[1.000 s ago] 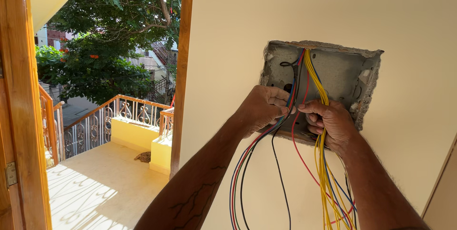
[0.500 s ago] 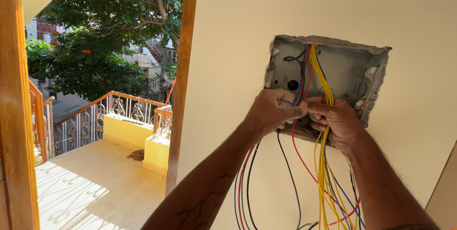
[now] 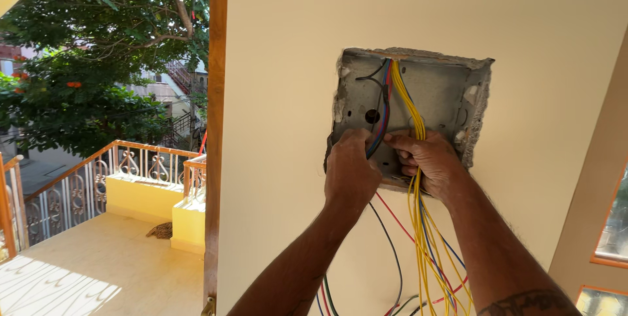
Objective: The person brushes dust out of an open electrical wall box using a paint brush, then separates and organizes the wires by hand.
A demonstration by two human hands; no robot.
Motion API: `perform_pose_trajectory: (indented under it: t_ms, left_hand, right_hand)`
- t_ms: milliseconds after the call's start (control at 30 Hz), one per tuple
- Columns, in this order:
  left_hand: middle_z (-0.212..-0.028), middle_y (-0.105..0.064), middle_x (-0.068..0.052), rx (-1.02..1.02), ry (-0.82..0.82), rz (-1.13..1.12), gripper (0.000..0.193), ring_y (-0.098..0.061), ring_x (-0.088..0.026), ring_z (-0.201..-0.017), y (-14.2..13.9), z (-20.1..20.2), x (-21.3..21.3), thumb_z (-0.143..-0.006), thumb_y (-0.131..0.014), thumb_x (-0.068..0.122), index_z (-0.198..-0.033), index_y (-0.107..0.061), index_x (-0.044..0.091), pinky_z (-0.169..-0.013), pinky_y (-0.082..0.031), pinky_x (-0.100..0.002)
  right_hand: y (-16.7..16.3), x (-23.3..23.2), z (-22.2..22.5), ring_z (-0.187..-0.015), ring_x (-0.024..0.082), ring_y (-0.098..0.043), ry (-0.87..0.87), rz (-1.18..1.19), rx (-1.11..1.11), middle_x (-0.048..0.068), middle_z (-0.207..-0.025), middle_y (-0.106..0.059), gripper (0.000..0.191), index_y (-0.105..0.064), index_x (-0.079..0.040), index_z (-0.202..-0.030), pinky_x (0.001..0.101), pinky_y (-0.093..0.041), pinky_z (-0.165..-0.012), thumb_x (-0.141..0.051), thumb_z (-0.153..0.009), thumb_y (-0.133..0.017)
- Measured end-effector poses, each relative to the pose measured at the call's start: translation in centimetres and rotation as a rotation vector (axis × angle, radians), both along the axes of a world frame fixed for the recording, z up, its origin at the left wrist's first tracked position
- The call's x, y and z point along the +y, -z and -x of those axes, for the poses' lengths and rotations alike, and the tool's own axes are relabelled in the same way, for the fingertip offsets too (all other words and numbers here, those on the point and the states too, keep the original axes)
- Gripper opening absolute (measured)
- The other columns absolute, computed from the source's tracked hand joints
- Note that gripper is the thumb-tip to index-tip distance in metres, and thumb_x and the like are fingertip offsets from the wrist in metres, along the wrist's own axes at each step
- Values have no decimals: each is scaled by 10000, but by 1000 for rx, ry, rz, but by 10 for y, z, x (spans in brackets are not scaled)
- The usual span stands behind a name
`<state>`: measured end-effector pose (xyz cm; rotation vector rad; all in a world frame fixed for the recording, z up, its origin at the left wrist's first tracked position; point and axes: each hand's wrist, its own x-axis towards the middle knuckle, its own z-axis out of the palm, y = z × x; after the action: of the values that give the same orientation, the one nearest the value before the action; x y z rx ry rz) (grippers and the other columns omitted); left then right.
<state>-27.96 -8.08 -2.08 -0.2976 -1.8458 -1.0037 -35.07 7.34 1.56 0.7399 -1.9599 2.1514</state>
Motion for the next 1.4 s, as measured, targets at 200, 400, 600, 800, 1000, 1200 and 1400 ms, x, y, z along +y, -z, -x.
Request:
perform_pose_trajectory:
  t_ms: [200,400,600,800,1000,1200,1400]
  left_hand:
    - [-1384,-533,-122,-72,-407,368,216,-598,-276,-1202,-3,6,12,-802,-758,-22,-1005,-686,-32,-843,-585,-357]
    - [-1421,-506,-152,267,-646,495,490,-563,-270,-1173,-2,5,12,-833,-734,46,-1296,-596,-36,-869,-524,-381]
    - [-1445,-471,-179,465,-542,399,715,-527,-315,-1297,1,-2,-3,-844,-683,32,-1510,-448,142,-1008,-488,-399]
    - [-1050,-698,-76,554,-255,1028,54,-573,-239,-1349,0,-7,-26,-815,-669,72,-825,-721,64,-1148,-438,-429]
    - [-855,-665,-121,0,-118,1038,134,-687,-308,-865,-6,3,-22,-834,-650,130,-762,-718,40,-886,-548,-444]
    - [-923,-696,-214,-6,-157,628,141,-693,-369,-931,-7,19,9,-766,-671,131,-829,-716,14,-850,-560,-468]
    - [-1098,-653,-318,-415,225,14,234,-739,-431,-936,-31,21,16,-883,-605,84,-1029,-597,-99,-795,-637,-466]
  right_hand:
    - [-4,4,-12,-457,35,-346,-137,88,84,-52,-584,-442,393,-643,-54,-1017,214,-280,-396,-440,-951,-675]
    - [-6,2,-24,-448,41,-339,-114,130,118,-50,-571,-426,611,-668,-23,-1105,219,-281,-393,-602,-961,-534]
    - [-7,3,-22,-458,43,-332,-125,101,132,-48,-584,-418,604,-646,-18,-1107,224,-276,-396,-597,-983,-525]
    - [-7,3,-19,-453,42,-326,-142,119,116,-46,-577,-416,694,-640,-2,-1135,220,-281,-390,-648,-982,-437]
    - [-8,3,-19,-449,46,-329,-140,117,117,-40,-571,-404,682,-615,16,-1140,221,-285,-391,-629,-1000,-440]
    - [-6,4,-15,-451,42,-336,-184,154,134,-39,-578,-412,643,-623,10,-1133,216,-286,-396,-601,-1016,-461]
    - [-6,6,-13,-445,43,-343,-201,160,129,-44,-576,-418,623,-633,-5,-1106,216,-289,-389,-597,-1004,-470]
